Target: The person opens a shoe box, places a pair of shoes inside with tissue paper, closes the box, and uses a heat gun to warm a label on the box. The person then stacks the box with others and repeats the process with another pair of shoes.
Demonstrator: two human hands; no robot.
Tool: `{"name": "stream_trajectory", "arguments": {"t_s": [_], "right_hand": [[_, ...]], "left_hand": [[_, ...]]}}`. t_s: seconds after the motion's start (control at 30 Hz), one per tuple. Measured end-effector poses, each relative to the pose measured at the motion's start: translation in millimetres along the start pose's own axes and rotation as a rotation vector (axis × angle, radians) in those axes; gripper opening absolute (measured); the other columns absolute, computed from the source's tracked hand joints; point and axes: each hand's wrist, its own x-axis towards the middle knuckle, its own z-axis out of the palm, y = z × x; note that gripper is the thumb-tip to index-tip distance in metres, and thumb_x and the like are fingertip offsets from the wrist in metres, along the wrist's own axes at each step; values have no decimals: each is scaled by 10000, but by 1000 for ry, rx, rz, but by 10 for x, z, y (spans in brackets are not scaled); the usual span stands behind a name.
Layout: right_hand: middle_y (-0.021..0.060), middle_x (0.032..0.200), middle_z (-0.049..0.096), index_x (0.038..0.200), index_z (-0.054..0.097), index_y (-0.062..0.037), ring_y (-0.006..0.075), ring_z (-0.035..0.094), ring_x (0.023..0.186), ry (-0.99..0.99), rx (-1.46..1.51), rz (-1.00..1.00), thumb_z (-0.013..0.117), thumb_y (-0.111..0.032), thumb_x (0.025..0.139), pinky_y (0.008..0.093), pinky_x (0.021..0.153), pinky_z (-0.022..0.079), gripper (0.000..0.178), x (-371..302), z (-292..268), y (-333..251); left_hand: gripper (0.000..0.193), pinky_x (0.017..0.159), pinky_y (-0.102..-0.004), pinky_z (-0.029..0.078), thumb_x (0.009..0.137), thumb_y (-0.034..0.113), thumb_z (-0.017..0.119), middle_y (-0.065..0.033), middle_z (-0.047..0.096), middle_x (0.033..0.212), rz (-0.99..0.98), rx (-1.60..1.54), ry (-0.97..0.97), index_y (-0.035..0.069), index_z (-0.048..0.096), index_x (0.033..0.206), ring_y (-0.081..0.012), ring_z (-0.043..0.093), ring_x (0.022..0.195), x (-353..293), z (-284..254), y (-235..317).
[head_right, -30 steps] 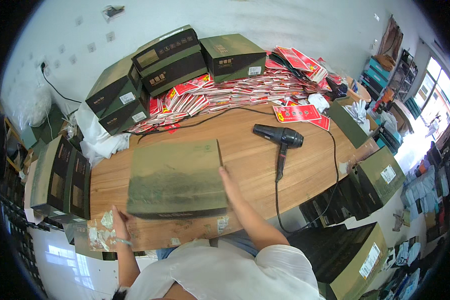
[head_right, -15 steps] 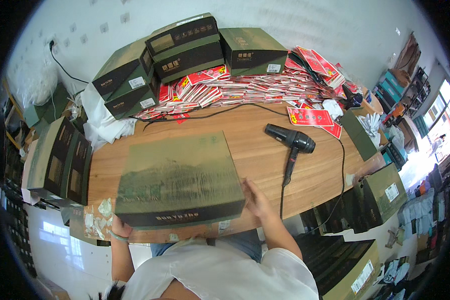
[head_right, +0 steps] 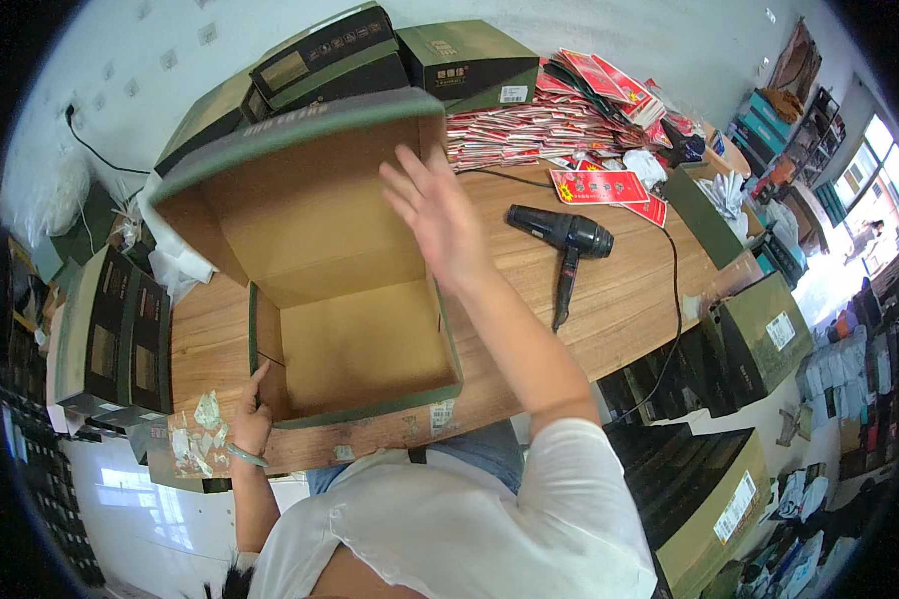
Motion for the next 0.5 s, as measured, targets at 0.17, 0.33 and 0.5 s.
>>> {"name": "stream_trajectory", "arguments": {"t_s": [0.17,0.33,0.5], "right_hand": [[190,1588,202,1499,340,-97,382,136,1478,-15,-1554,59,426,-477,992,497,1195,104,639,701,-781,1045],[204,1488,402,1363,548,-89,383,338,1393,-217,-1876,375,422,-559,946,499,1142,246,641,406,-683,1432],[202,1273,601,1219,648,-69,385,564,1172,-362,-1745,678,254,-622,980,481,986,438,720,274,-500,1274]], "left_hand": [[746,1155,-335,271,701,-182,345,-155,503,1406,33,-23,-22,31,471,1405,-265,414,1366,-22,39,61],[720,1167,-334,251,728,-152,321,-143,460,1453,4,68,-13,13,445,1417,-254,384,1388,-279,-79,40],[592,1166,-355,232,889,-72,363,-122,389,1514,52,172,7,23,368,1473,-244,332,1415,-336,-171,-270]]}}
